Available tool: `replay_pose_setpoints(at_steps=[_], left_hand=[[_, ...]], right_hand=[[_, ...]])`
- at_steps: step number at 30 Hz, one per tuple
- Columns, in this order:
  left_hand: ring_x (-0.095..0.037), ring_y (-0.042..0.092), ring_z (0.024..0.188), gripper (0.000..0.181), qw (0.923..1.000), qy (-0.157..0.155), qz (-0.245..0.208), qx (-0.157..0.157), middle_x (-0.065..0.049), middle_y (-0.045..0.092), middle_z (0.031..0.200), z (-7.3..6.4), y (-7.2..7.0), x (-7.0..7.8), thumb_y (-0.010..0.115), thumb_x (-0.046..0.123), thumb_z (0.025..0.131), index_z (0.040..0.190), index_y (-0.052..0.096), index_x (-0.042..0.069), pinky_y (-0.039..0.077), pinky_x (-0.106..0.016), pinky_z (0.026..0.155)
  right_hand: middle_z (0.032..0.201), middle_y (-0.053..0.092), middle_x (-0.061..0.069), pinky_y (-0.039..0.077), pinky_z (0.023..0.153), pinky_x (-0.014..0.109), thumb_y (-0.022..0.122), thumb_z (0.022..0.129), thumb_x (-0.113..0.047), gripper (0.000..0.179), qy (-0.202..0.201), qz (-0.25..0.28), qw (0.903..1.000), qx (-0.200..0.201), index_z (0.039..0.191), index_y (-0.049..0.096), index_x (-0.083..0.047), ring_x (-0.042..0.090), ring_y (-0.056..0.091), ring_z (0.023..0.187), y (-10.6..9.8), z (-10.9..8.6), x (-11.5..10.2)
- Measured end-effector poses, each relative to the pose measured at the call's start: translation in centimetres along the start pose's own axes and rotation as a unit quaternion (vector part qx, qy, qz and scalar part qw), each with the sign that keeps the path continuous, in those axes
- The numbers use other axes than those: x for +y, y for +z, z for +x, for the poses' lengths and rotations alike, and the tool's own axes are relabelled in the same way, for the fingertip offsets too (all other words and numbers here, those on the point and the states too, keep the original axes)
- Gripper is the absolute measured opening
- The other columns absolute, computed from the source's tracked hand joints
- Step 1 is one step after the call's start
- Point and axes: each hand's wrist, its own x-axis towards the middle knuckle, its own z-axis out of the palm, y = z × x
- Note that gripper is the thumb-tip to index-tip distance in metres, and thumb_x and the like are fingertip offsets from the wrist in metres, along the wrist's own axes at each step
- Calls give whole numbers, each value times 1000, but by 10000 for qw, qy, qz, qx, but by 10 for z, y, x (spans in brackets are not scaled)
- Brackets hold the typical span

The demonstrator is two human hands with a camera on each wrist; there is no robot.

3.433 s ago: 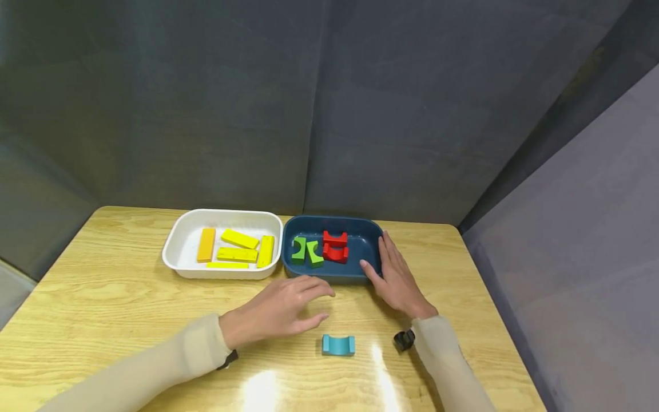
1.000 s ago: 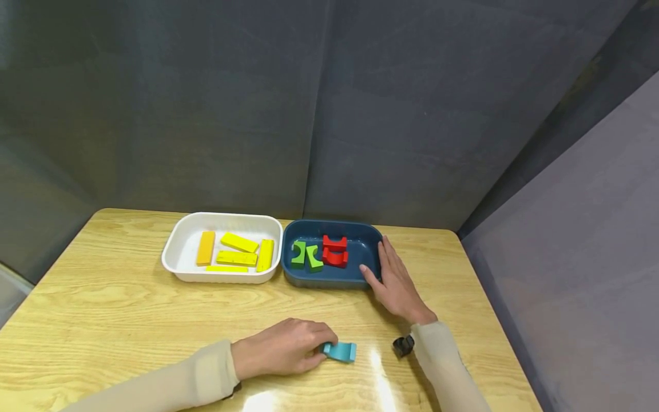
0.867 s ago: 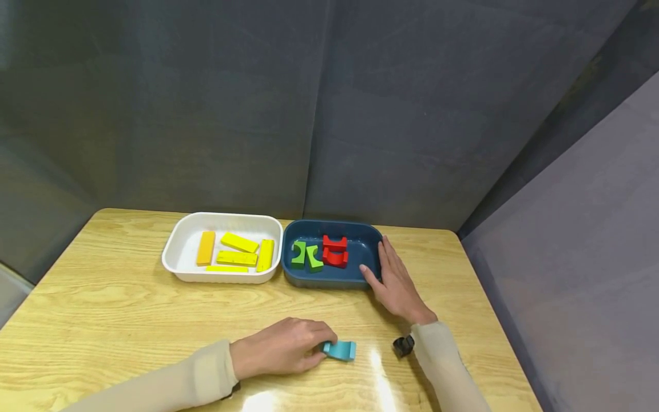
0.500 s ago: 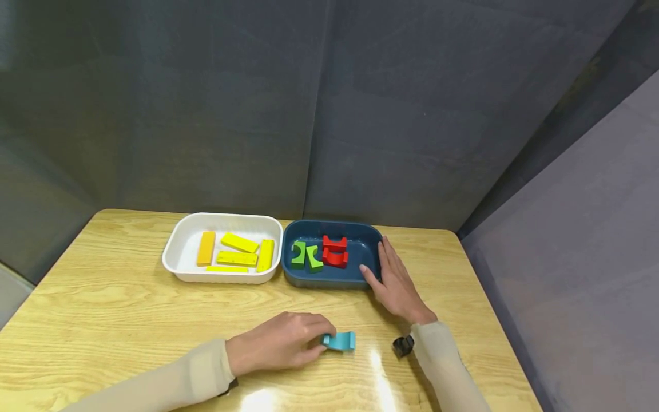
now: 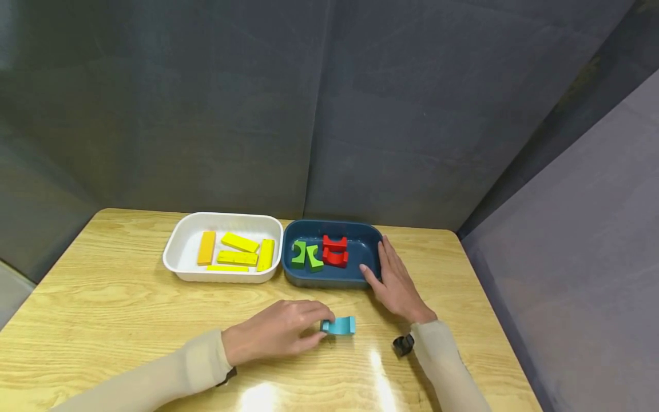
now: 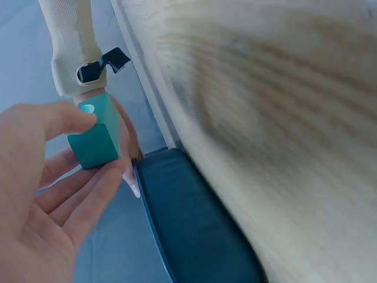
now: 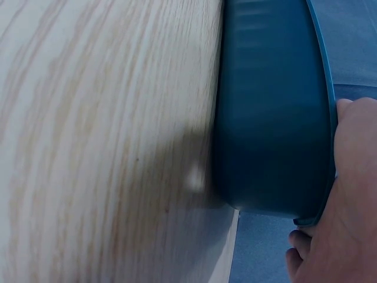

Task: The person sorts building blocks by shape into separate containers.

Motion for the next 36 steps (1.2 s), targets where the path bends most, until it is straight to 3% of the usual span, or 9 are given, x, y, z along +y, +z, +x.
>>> replay_pose_setpoints(at_steps=[12,19,24,30,36], left_hand=[[-12,72,92,27,9989,94,205,421,-4,75,119,15,-17,-9,77,14,99,125,72,8,55,-9,82],[-18,77,96,29,9986,-10,277,448,-7,76,124,25,-28,-16,77,16,100,127,73,6,56,-11,84],[-16,76,95,30,9966,-139,498,644,-6,76,124,34,-35,-27,77,16,99,127,73,6,58,-12,81],[-15,72,87,31,9933,-507,566,874,-7,75,123,42,-33,-46,78,14,98,128,72,5,57,-11,77],[-14,67,77,31,9918,-524,657,958,-9,74,122,49,-25,-57,75,12,99,128,71,4,51,-8,66]], right_hand=[[181,-3,12,13,130,68,44,113,-55,87,26,-3,10000,9,171,9,-1,38,4,166,0,1,1],[181,-3,12,13,130,68,45,113,-54,87,11,2,10000,17,171,10,0,41,5,166,0,0,1],[181,-2,12,14,129,68,44,113,-54,87,-29,-27,10000,58,171,10,0,42,7,165,0,1,1],[181,-4,11,14,129,68,44,113,-54,87,-26,-27,10000,54,171,9,-1,39,4,166,1,1,2],[181,-4,11,14,129,69,44,113,-55,87,9,-4,10000,54,171,10,-1,41,6,165,0,0,1]])
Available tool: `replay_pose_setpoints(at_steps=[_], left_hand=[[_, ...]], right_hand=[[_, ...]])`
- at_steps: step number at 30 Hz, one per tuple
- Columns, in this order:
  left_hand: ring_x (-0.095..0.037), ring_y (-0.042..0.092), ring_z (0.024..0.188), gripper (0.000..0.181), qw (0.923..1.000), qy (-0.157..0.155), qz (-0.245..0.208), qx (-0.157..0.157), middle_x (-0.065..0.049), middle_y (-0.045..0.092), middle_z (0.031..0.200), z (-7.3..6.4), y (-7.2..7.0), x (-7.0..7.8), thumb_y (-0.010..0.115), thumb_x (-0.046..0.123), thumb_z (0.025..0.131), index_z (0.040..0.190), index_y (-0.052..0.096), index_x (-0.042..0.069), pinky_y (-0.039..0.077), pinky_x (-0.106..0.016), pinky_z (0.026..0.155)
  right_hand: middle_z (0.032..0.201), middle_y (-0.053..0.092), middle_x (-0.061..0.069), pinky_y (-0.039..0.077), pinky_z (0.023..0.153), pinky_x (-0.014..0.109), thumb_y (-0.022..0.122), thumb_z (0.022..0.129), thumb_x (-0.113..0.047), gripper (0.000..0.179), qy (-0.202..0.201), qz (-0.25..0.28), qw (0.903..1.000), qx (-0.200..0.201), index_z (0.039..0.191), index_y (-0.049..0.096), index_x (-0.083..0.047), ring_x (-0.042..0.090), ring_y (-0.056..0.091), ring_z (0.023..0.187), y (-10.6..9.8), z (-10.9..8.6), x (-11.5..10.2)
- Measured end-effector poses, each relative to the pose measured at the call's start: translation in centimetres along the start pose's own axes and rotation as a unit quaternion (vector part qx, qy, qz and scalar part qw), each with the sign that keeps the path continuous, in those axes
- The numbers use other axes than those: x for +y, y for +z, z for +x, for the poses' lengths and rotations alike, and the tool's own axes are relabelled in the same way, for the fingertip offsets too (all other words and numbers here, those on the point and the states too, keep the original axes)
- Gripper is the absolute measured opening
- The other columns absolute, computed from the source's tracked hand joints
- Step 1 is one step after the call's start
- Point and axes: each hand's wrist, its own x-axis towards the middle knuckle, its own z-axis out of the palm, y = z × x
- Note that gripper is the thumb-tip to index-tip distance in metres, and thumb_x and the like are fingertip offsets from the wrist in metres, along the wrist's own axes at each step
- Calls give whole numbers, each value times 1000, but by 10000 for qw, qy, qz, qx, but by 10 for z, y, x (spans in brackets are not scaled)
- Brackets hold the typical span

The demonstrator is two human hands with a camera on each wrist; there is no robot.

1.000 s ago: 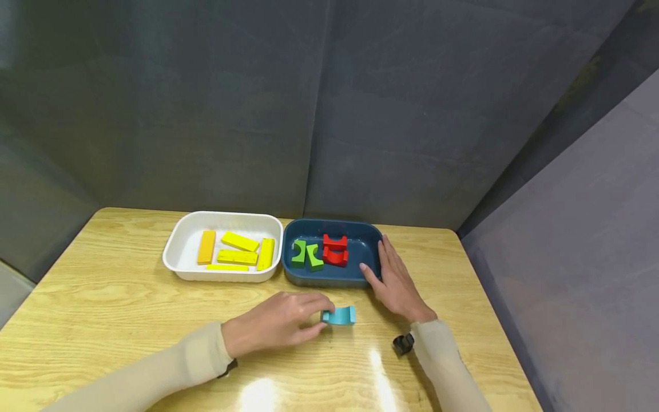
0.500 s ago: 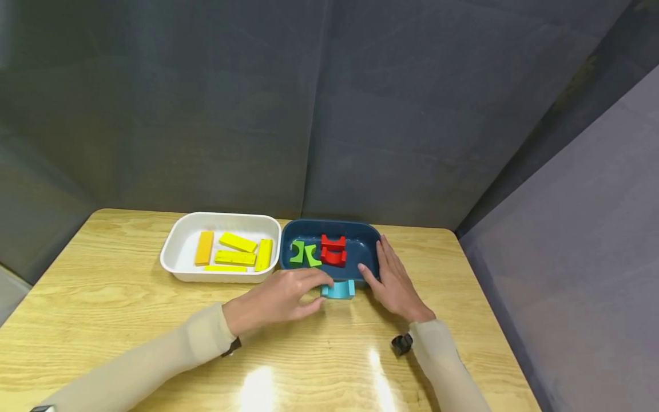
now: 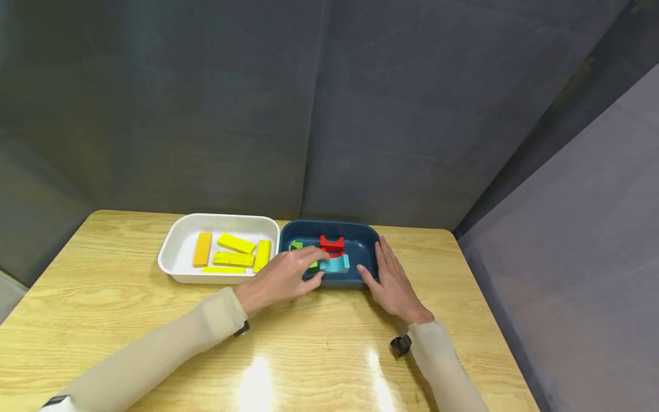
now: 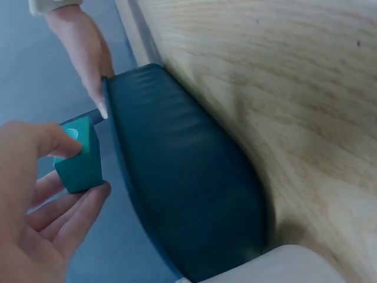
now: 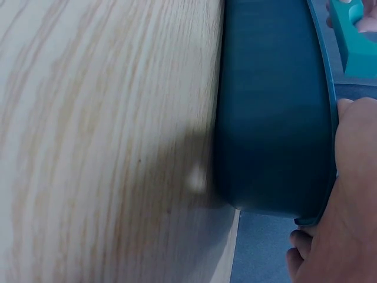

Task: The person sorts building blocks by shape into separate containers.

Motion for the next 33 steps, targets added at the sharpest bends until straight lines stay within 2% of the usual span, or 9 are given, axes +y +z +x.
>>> replay_pose_setpoints(at_steps=[8,15,21,30,33], left_hand=[[-11,65,74,32,9998,-88,152,7,-8,74,121,4,10,-9,74,13,99,130,70,3,51,-8,66],[-10,59,64,31,9986,-407,-227,-245,-7,73,118,9,14,-14,74,10,99,129,70,4,47,-13,56],[-11,61,71,30,9963,-673,-226,-493,-6,73,122,12,15,-16,74,14,101,130,70,7,49,-14,59],[-13,62,73,30,9962,-690,-175,-507,-6,74,122,14,17,-17,73,17,102,131,70,9,48,-14,59],[-15,67,77,33,9958,-718,-125,-555,-7,73,130,13,20,-18,72,19,102,133,70,9,51,-14,61]], right_hand=[[181,-4,10,13,130,68,44,113,-55,87,10,60,10000,36,172,10,-1,39,4,166,2,-1,0],[181,-5,9,13,129,68,44,113,-55,88,41,50,10000,-5,172,9,-1,40,4,166,2,0,1],[181,-5,9,13,129,68,45,113,-55,88,27,90,10000,-6,172,8,-1,40,4,166,1,-1,0],[181,-5,9,13,129,69,45,113,-54,87,-46,118,9999,43,172,9,-1,40,4,166,1,-1,1],[181,-5,9,13,129,68,44,113,-54,87,-32,119,9999,33,172,9,-2,41,5,165,2,-1,1]])
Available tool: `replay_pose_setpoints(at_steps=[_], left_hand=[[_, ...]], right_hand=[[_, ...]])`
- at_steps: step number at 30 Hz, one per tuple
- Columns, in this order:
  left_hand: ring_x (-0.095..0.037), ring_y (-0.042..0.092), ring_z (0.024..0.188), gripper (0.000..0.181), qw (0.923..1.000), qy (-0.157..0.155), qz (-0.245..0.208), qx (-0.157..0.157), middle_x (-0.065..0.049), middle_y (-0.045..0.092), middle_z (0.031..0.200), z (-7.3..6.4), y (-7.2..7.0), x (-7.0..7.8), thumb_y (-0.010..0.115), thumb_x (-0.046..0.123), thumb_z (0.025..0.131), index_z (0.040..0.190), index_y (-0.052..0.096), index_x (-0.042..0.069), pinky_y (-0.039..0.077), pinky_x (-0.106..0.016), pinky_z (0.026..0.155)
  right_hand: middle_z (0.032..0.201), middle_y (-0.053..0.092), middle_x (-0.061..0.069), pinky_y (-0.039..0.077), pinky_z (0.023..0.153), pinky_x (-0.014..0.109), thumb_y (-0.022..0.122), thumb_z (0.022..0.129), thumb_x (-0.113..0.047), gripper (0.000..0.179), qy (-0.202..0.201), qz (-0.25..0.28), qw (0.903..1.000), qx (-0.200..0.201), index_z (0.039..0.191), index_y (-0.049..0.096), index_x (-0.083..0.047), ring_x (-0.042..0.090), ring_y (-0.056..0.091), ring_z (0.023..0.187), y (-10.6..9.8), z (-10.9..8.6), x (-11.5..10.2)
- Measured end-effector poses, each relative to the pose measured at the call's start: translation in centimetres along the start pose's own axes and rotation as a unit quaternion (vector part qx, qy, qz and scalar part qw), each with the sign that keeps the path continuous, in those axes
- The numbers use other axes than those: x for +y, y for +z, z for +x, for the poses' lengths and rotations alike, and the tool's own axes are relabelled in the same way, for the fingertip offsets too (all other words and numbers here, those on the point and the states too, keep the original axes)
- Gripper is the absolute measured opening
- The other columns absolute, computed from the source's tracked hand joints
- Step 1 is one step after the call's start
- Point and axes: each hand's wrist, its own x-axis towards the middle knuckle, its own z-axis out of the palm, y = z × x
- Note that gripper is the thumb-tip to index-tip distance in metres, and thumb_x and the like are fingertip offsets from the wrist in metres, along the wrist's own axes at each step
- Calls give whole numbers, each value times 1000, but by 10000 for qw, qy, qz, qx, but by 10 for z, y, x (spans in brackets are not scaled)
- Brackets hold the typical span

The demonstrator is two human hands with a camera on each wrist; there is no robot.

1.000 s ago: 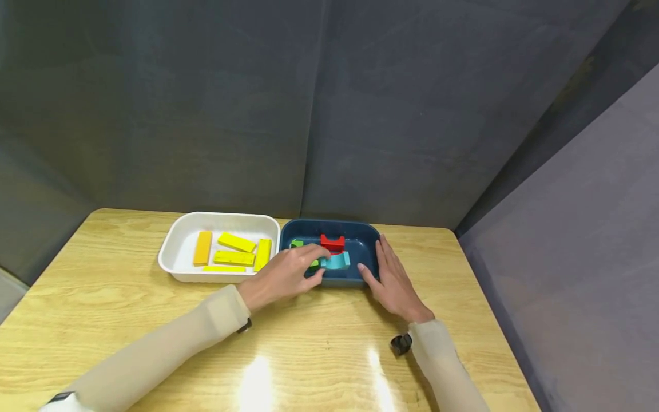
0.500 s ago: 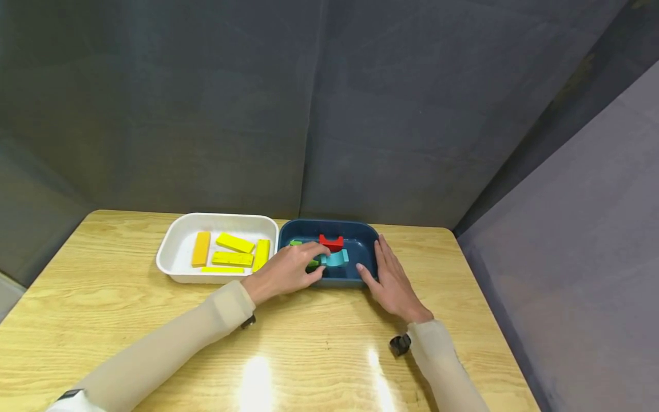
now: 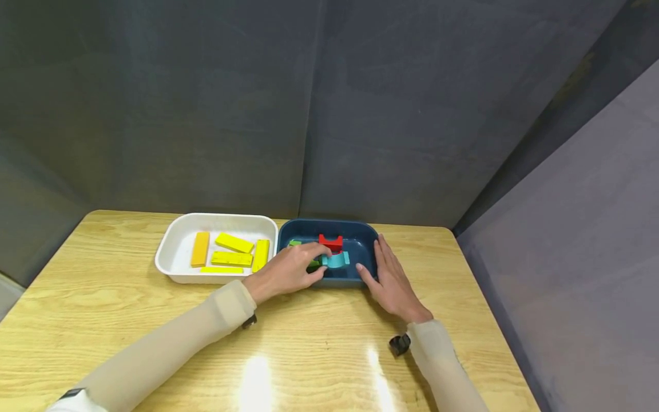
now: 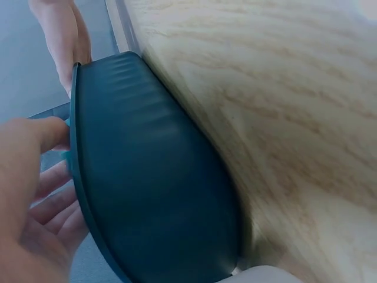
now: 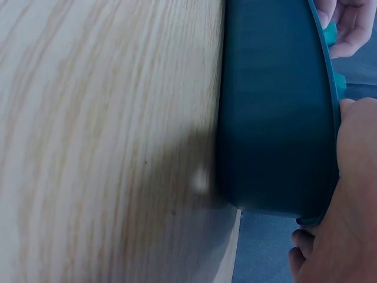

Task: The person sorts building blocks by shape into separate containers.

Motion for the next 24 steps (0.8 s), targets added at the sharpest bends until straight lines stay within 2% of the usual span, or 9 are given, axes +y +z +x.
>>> replay_pose_setpoints(at_steps=[5,12,15,19,24], left_hand=[[-18,76,88,39,9998,-125,94,-78,-9,68,144,-3,1,-1,72,24,103,139,70,11,59,-17,71],[-19,75,85,39,9997,-96,212,-4,-9,68,144,-8,-4,0,72,26,103,140,70,11,54,-16,61],[-20,76,96,41,9993,-54,374,-4,-9,68,144,-10,-5,2,72,27,103,141,70,12,58,-17,67],[-22,75,111,42,9981,53,617,52,-8,68,144,-13,-7,3,71,29,104,142,69,13,63,-24,77],[-22,72,121,43,9965,216,790,162,-7,69,144,-16,-9,3,71,29,104,143,69,13,64,-32,91]], right_hand=[[181,-3,10,13,129,68,45,113,-54,86,-37,-16,10000,36,171,11,0,43,8,165,0,1,-1],[181,-3,10,14,129,68,45,113,-54,86,5,-112,9999,-11,172,11,-1,42,7,165,0,0,-1],[181,-4,10,14,129,68,45,113,-55,87,25,-117,9999,-32,172,10,-1,41,6,165,0,0,-1],[181,-4,10,14,129,68,45,112,-55,87,45,-133,9999,-32,172,10,-1,41,6,165,0,-1,-1],[181,-3,10,14,129,69,44,112,-55,87,35,-152,9999,-27,172,10,-1,41,7,165,0,0,0]])
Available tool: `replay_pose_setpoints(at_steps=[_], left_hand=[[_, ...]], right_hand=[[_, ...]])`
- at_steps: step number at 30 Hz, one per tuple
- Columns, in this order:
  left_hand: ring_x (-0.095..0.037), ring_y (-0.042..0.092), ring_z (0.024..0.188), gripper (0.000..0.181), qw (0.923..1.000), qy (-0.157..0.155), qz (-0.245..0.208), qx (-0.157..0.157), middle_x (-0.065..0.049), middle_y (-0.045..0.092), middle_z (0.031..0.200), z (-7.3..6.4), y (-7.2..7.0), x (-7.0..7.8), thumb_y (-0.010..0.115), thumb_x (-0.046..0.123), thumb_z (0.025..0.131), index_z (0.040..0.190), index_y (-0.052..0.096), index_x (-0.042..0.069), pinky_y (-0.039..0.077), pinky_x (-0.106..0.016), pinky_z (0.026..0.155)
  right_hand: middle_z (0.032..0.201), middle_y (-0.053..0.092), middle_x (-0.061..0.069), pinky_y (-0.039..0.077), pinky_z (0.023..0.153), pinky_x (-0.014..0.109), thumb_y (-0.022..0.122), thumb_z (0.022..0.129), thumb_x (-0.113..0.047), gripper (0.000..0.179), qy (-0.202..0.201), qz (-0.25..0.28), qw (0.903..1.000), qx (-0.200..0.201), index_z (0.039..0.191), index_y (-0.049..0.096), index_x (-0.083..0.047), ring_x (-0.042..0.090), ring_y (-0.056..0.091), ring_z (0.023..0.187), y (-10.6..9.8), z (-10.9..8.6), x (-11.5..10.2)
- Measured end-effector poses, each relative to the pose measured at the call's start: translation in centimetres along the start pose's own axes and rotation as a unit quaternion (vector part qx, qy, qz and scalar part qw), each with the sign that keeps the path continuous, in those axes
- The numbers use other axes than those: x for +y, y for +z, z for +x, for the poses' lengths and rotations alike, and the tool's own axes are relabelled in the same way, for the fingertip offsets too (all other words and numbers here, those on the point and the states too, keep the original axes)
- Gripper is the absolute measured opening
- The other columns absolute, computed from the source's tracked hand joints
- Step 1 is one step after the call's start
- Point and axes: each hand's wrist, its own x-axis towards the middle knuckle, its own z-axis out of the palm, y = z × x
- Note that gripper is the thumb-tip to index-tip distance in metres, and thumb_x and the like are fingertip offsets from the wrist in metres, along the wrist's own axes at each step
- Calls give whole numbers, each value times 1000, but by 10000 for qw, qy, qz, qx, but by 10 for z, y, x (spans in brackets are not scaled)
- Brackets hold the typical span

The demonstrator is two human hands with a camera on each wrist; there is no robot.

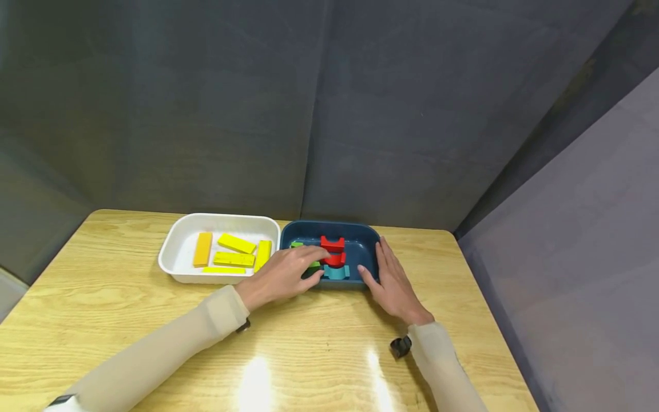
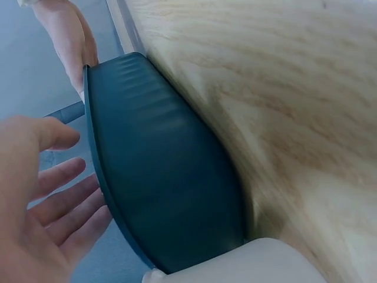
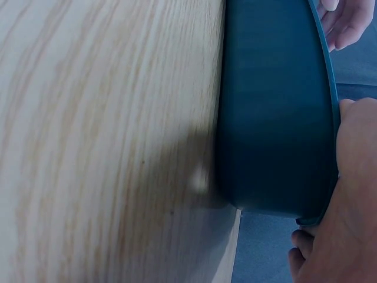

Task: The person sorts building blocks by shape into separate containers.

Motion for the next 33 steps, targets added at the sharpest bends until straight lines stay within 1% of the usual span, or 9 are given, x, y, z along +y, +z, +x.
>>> replay_pose_setpoints(at_steps=[3,7,12,14,21,33], left_hand=[[-23,71,123,43,10000,68,5,55,-7,69,143,-3,-2,1,74,26,102,143,69,12,63,-35,95],[-23,71,123,42,9998,120,-29,139,-7,70,142,-8,-5,2,75,25,101,141,70,11,62,-36,97],[-24,72,123,42,9995,141,-128,246,-7,71,141,-18,-9,4,76,25,101,140,70,10,61,-38,101],[-24,71,123,43,9994,148,-99,288,-7,71,140,-23,-12,4,76,25,101,140,70,10,60,-39,103],[-21,71,122,41,9985,296,-49,468,-4,73,137,-42,-20,6,77,25,100,139,70,13,60,-35,103],[-21,72,123,40,9970,287,-12,718,-5,74,136,-79,-26,8,79,23,97,135,73,11,59,-37,104]], right_hand=[[181,-3,10,13,129,68,44,112,-55,87,11,-5,10000,-9,172,10,-2,40,6,166,0,0,0],[181,-2,12,14,129,68,45,112,-54,87,-5,21,10000,6,172,11,-1,41,7,165,0,-1,0],[181,-1,13,14,129,69,46,113,-52,86,-50,36,10000,-17,171,13,1,43,8,165,0,-2,-1],[181,-1,13,14,129,69,46,113,-53,86,-69,23,10000,-20,171,13,1,44,8,165,-1,-2,-1],[181,-3,11,13,129,68,45,113,-53,85,-74,40,10000,-19,172,11,-1,41,6,165,-3,1,0],[181,-2,13,12,130,67,45,112,-54,86,-78,47,10000,2,172,11,-2,41,6,165,-2,1,0]])
